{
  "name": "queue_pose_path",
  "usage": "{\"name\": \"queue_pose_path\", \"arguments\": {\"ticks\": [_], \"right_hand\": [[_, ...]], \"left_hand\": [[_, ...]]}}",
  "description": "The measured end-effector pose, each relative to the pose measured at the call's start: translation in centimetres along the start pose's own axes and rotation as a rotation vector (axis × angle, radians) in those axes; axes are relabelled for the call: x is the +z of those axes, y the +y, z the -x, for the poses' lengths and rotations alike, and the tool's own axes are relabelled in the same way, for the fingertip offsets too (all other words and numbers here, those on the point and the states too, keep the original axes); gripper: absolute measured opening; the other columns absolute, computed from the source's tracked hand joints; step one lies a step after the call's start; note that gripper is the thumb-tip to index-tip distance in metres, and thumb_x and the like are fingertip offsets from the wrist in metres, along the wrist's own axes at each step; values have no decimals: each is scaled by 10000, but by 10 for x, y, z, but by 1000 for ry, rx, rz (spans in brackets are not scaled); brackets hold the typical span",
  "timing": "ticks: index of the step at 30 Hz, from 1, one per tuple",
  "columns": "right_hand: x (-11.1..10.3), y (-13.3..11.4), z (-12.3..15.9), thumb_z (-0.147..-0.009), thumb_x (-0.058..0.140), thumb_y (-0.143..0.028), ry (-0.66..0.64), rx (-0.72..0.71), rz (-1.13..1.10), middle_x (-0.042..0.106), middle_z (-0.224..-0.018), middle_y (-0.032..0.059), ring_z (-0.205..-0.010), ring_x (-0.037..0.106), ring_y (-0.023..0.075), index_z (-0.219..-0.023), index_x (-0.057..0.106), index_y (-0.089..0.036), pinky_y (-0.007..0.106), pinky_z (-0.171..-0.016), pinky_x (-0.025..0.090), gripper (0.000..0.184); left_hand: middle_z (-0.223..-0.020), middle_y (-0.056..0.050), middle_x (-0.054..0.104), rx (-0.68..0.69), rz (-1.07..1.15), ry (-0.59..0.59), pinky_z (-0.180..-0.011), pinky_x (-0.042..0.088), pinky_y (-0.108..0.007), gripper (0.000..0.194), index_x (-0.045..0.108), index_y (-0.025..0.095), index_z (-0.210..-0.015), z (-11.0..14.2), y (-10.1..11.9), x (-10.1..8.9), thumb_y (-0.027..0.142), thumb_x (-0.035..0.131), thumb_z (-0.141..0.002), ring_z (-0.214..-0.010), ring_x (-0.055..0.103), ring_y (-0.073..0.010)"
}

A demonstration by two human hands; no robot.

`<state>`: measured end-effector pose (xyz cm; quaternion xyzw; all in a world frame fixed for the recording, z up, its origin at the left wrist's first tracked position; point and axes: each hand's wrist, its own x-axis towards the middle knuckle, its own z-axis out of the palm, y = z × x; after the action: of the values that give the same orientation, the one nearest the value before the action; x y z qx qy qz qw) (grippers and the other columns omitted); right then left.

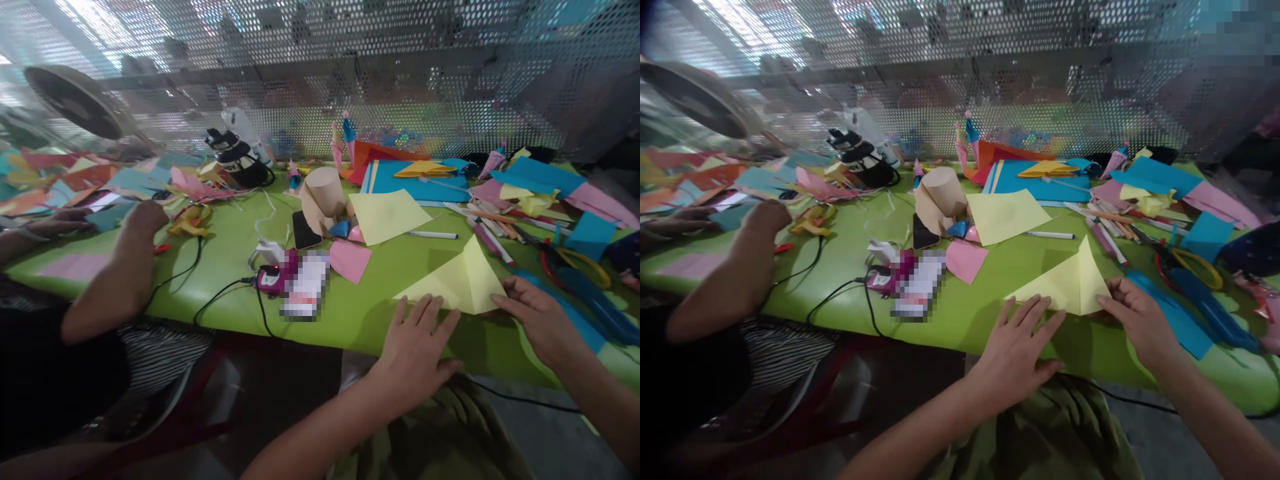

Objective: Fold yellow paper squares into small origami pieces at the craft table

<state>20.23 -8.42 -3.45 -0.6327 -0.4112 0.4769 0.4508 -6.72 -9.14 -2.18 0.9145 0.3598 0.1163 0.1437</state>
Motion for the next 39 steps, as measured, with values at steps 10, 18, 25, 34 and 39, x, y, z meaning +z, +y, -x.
{"name": "queue_pose_path", "arguments": {"ticks": [10, 18, 25, 34, 39], "right_hand": [[-20, -2, 25, -952, 688, -617, -174, 35, 279, 768, -923, 77, -773, 733, 246, -1247, 632, -262, 371, -678, 577, 464], [-25, 2, -13, -944, 702, -472, -27, -317, 612, 685, -1408, 132, -944, 700, 245, -1525, 517, -296, 417, -819, 598, 635], [-3, 10, -9, -907, 714, -569, -27, -313, 530, 735, -873, 45, -736, 675, 216, -1197, 720, -243, 363, -657, 566, 436], [3, 2, 23, -975, 669, -437, -132, -377, 549, 755, -931, 45, -747, 700, 199, -1289, 698, -254, 338, -680, 589, 365], [-66, 2, 24, -1038, 568, -452, 260, -528, 890, 760, -1156, 100, -983, 739, 276, -1350, 677, -275, 430, -887, 599, 374]], "left_hand": [[-1616, -114, 547, 36, -67, -59, -1302, 268, -713, 449, 599, 316, -1497, -5, -23, -9, 444, 606, -1066, -1554, 455, -327], [-1608, -86, 579, 50, -32, -111, -1314, 242, -701, 224, 713, 293, -1261, 10, -45, -33, 328, 638, -1053, -1563, 462, -315], [-1439, -83, 725, -74, 112, 60, -1294, 374, -598, 278, 655, 241, -1331, 15, -58, -39, 237, 569, -1066, -1412, 629, -264], [-1404, -117, 731, 28, 30, 117, -1192, 479, -571, 473, 524, 208, -1511, -22, -19, -23, 310, 628, -1061, -1299, 681, -302], [-1138, -75, 802, 34, -1, 109, -1050, 567, -520, 453, 563, 205, -1454, -29, -17, -9, 195, 665, -1013, -1043, 749, -270]]}}
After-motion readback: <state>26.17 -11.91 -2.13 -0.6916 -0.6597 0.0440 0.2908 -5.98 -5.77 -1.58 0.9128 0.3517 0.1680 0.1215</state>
